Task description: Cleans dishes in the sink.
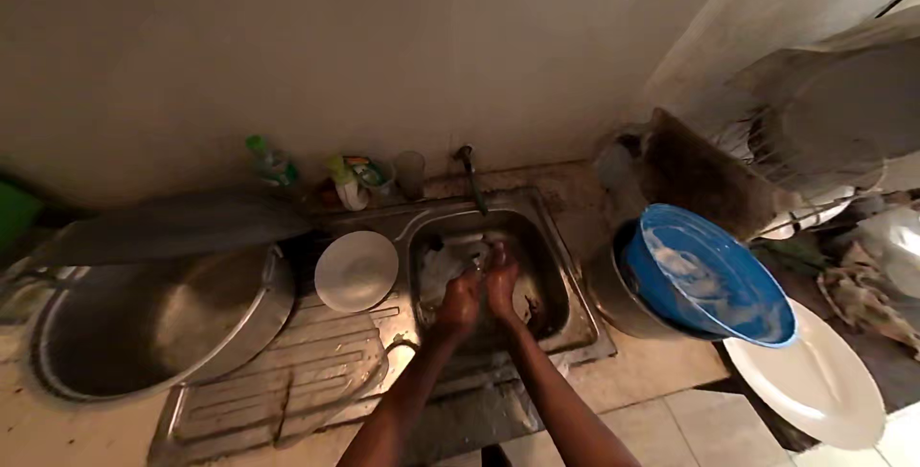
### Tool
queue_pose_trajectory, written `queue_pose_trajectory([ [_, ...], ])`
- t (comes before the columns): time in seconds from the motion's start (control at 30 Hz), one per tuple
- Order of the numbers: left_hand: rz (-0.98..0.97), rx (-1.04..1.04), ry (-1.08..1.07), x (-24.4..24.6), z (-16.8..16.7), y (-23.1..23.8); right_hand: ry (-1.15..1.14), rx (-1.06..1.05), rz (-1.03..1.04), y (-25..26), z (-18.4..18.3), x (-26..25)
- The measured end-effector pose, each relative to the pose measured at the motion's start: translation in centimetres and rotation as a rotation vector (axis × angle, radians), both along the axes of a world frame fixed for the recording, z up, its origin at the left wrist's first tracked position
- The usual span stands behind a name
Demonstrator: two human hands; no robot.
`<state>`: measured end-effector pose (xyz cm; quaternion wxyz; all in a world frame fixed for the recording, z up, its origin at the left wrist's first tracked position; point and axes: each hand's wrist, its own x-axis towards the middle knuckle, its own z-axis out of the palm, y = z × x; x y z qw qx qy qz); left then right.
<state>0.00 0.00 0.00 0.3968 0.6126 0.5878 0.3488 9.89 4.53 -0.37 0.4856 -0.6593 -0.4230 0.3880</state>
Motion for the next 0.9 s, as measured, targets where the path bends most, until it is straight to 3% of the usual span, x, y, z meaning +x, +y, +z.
queue_pose_trajectory([
  [0.17,-0.045,-0.059,0.006,-1.4,0.0,-0.3,-0.246,0.267,0.379,-0.4,-0.9,0.0],
  [0.27,-0.087,-0.051,0.052,-4.7,-1.3,-2.5,-0.285,0.062,0.588,2.1,0.2,0.8],
  [0.33,-0.036,0.033,-0.002,-7.1,-1.4,-5.3,-0.313,-0.033,0.602,4.4,0.4,-0.1],
  [0.43,0.054,0.146,0.011,-10.7,-1.3,-8.7,-0.328,0.102,0.720,5.8,1.7,-6.0],
  [0.53,0.106,0.099,-0.021,-13.4,-1.7,-11.8,-0.438,0.202,0.995,4.7,2.5,-14.0],
  [0.57,0.131,0.079,-0.044,-14.2,-1.7,-12.6,-0.521,0.242,1.086,4.6,1.5,-16.2],
  [0.67,0.230,0.054,-0.106,-16.2,-1.2,-15.0,-0.844,0.427,1.161,5.7,-6.4,-20.4],
  [0.77,0.309,0.068,-0.088,-18.3,-1.0,-17.4,-1.002,0.222,1.212,4.3,-7.9,-21.2],
  [0.9,0.374,0.071,-0.084,-20.1,-2.0,-18.8,-1.025,-0.114,1.217,2.0,-5.8,-23.5],
])
